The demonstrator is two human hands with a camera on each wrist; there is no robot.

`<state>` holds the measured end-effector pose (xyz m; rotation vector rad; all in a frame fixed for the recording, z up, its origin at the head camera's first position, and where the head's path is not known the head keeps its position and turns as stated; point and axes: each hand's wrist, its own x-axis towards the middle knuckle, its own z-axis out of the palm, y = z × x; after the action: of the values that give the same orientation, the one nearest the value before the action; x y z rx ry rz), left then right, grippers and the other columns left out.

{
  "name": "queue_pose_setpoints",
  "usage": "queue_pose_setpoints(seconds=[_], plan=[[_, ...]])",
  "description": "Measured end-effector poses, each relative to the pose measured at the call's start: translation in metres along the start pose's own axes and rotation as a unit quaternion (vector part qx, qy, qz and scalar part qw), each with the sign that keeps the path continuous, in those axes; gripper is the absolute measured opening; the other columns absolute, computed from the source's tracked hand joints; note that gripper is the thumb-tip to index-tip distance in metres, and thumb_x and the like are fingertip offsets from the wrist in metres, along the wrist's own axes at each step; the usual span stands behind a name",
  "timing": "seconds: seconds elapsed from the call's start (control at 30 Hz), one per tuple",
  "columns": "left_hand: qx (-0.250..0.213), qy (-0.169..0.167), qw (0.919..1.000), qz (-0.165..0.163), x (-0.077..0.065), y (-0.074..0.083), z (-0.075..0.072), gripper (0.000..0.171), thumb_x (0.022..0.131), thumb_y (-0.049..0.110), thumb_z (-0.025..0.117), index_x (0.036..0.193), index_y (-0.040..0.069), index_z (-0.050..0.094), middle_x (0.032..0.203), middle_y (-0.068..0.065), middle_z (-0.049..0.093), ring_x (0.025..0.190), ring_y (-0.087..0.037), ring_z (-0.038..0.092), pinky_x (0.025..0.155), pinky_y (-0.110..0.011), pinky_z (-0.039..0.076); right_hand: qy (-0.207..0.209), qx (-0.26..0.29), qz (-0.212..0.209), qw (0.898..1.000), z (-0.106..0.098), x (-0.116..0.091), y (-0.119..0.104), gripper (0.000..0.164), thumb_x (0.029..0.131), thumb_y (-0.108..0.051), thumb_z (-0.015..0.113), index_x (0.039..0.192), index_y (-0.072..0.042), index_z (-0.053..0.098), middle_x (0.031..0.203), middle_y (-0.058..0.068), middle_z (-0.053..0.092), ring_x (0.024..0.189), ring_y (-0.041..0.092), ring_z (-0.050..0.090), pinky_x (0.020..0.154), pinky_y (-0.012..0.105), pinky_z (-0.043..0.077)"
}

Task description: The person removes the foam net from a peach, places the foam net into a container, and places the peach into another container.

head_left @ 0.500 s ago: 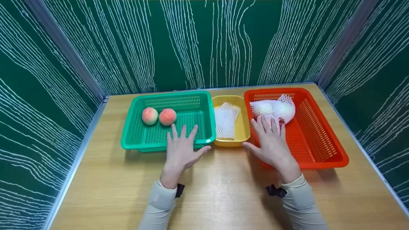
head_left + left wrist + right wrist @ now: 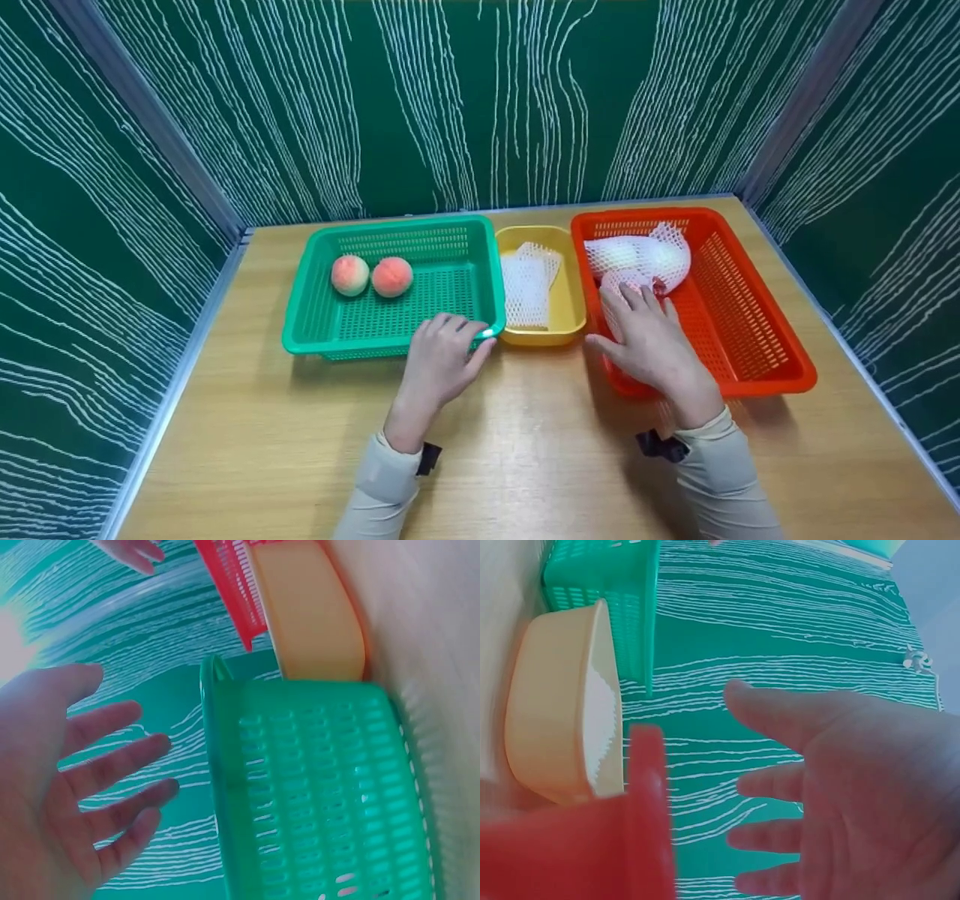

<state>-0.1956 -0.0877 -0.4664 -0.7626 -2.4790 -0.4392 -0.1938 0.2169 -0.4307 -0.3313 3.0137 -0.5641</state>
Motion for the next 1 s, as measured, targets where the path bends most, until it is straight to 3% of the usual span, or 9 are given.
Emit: queue_pose_setpoints(seconds=[0.1,0.27,0.5,0.77,1.0], plan=[[-0.011,0.012,0.9998,0.011,-0.001,0.003,0.003,0.019,0.093,0.030,0.065,0.095,0.014,0.075,0.091,0.001,0.071,0.084,-0.021,0.063,0.068,-0.035,0.050,-0.008,0.002,-0.004,1.000,-0.007,-0.001,0.003,0.080,0.089,-0.047,0.066,0.151,-0.009,0.032,0.148,0.027,0.033,0.135,0.049,0.026,0.108,0.065,0.013],[-0.020,0.001,0.9997,0.014,-0.003,0.008,0.008,0.016,0.093,0.029,0.065,0.093,0.016,0.074,0.089,0.002,0.071,0.081,-0.019,0.062,0.068,-0.034,0.049,-0.032,0.018,0.012,0.999,-0.020,0.000,0.009,0.077,0.090,-0.049,0.064,0.148,-0.006,0.038,0.142,0.026,0.042,0.128,0.045,0.040,0.102,0.062,0.031],[-0.022,-0.016,0.9991,0.031,-0.005,0.013,0.014,0.017,0.094,0.029,0.063,0.091,0.016,0.074,0.086,0.003,0.070,0.077,-0.018,0.060,0.066,-0.032,0.048,-0.073,0.039,0.034,0.996,-0.039,0.009,0.017,0.076,0.089,-0.046,0.067,0.146,-0.004,0.040,0.137,0.024,0.049,0.121,0.042,0.048,0.098,0.063,0.035],[-0.018,-0.022,0.9981,0.054,-0.001,0.023,0.020,0.016,0.093,0.028,0.064,0.091,0.016,0.075,0.085,0.004,0.069,0.074,-0.017,0.059,0.064,-0.030,0.047,-0.122,0.058,0.026,0.990,-0.060,0.026,0.027,0.081,0.088,-0.057,0.061,0.147,-0.006,0.038,0.139,0.025,0.047,0.124,0.043,0.046,0.096,0.063,0.038],[-0.022,-0.025,0.9978,0.058,0.003,0.027,0.022,0.016,0.093,0.028,0.064,0.091,0.016,0.074,0.083,0.004,0.067,0.072,-0.017,0.057,0.063,-0.028,0.047,-0.160,0.056,0.006,0.986,-0.067,0.050,0.035,0.070,0.091,-0.045,0.064,0.142,-0.001,0.043,0.132,0.027,0.051,0.117,0.042,0.051,0.092,0.058,0.044]])
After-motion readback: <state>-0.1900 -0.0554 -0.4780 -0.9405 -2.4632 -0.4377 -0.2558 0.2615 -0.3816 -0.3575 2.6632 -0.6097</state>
